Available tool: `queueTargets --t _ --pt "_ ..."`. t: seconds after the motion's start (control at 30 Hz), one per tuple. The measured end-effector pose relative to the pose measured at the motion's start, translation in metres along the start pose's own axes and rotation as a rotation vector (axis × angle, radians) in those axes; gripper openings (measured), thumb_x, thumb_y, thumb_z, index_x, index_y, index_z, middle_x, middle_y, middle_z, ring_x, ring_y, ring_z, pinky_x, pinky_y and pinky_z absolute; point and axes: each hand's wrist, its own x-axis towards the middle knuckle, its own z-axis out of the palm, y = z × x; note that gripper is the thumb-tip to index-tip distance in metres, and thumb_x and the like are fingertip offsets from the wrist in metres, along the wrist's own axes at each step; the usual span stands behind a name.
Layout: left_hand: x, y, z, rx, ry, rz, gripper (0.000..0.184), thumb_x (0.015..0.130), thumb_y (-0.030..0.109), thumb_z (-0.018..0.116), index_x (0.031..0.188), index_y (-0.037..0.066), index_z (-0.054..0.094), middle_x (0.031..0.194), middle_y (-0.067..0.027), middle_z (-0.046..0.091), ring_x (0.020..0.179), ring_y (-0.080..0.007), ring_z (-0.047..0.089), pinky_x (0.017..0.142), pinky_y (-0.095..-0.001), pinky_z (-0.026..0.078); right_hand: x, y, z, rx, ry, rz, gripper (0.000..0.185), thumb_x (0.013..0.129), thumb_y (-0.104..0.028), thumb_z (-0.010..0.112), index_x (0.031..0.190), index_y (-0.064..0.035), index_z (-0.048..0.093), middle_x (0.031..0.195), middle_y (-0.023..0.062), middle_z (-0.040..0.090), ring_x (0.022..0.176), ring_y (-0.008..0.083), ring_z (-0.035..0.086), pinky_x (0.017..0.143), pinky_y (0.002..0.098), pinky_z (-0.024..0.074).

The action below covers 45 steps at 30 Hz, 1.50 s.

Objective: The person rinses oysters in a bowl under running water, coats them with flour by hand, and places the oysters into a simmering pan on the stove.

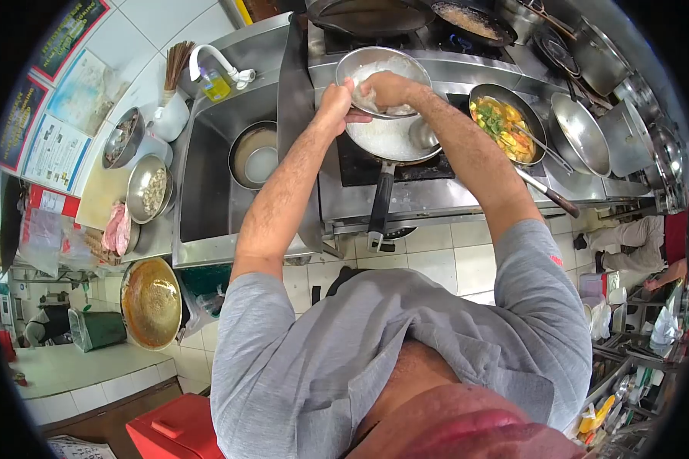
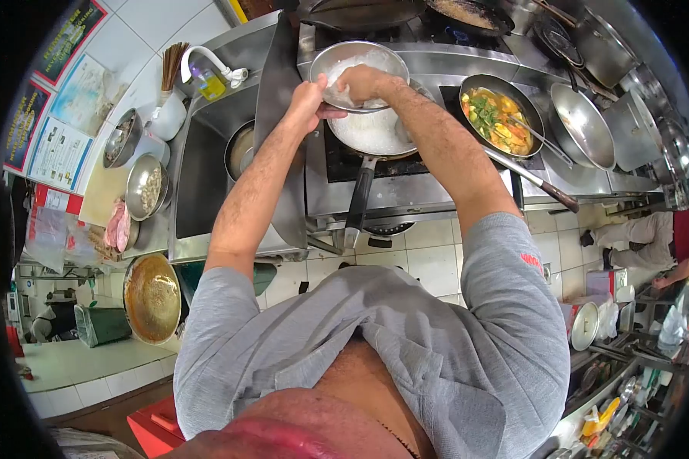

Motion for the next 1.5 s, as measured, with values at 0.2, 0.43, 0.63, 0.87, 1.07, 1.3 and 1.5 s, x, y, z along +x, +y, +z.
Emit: queueTargets --t 0.2,0.43,0.63,0.87,1.07,1.3,1.5 --pt "0.032 0.0 -0.011 0.016 0.006 -0.034 0.044 0.091 0.026 0.033 0.113 -0.013 0.031 0.1 -0.0288 0.05 0.068 -0.0343 0.062 0.052 -0.0397 0.057 0.028 0.026 -0.019 0.318 0.308 0.223 0.035 0.051 -0.01 0.067 0.085 -0.0117 0.066 0.075 0.008 0.064 0.073 0.0216 0.061 0.069 0.0313 0.0478" --pt "0.046 0.025 -0.018 -0.011 -0.023 -0.058 0.045 0.092 0.023 0.035 0.118 -0.013 0.029 0.112 -0.026 0.044 0.087 -0.0407 0.057 0.065 -0.0461 0.056 0.045 0.048 -0.028 0.91 0.538 0.229 0.027 0.055 -0.004 0.067 0.082 -0.0061 0.065 0.072 0.0043 0.06 0.067 0.0152 0.054 0.061 0.0293 0.0442" --pt "0.054 0.035 -0.03 -0.024 0.033 0.022 0.043 0.092 0.022 0.034 0.119 -0.012 0.03 0.117 -0.0262 0.041 0.089 -0.039 0.057 0.064 -0.0447 0.057 0.021 0.049 -0.04 1.281 0.738 0.163 0.028 0.063 0.009 0.063 0.089 0.0002 0.056 0.082 0.0091 0.06 0.072 0.0173 0.059 0.063 0.0283 0.0495" --pt "0.075 0.026 -0.042 -0.041 0.169 0.158 0.041 0.092 0.022 0.034 0.114 -0.012 0.034 0.103 -0.0256 0.052 0.077 -0.0337 0.061 0.058 -0.0407 0.058 0.001 0.078 0.039 1.07 0.543 0.473 0.026 0.064 0.004 0.064 0.089 -0.0008 0.06 0.077 0.0095 0.063 0.067 0.0146 0.06 0.056 0.0282 0.0483" --pt "0.069 0.028 -0.042 -0.046 0.114 0.187 0.035 0.092 0.02 0.034 0.112 -0.007 0.03 0.097 -0.0241 0.053 0.076 -0.0332 0.061 0.059 -0.0422 0.057 0.04 0.074 0.097 0.5 0.302 0.311 0.029 0.067 0.0 0.065 0.096 -0.0023 0.061 0.071 0.0077 0.063 0.064 0.013 0.059 0.056 0.0272 0.0463" --pt "0.066 0.032 -0.04 -0.064 0.109 0.198 0.035 0.092 0.021 0.034 0.114 -0.006 0.03 0.099 -0.023 0.052 0.077 -0.0333 0.061 0.061 -0.0434 0.057 0.022 0.102 0.102 0.5 0.348 0.536 0.024 0.069 -0.008 0.066 0.093 -0.0102 0.064 0.072 0.0117 0.064 0.063 0.0176 0.062 0.06 0.0301 0.0492" --pt "0.07 0.03 -0.041 -0.046 0.08 0.187 0.034 0.092 0.021 0.034 0.114 -0.004 0.031 0.1 -0.0222 0.053 0.078 -0.033 0.061 0.061 -0.0432 0.057 0.045 0.098 0.132 0.683 0.271 0.262 0.022 0.074 -0.015 0.063 0.094 -0.0077 0.064 0.07 0.0106 0.063 0.06 0.0158 0.06 0.057 0.0292 0.0483"
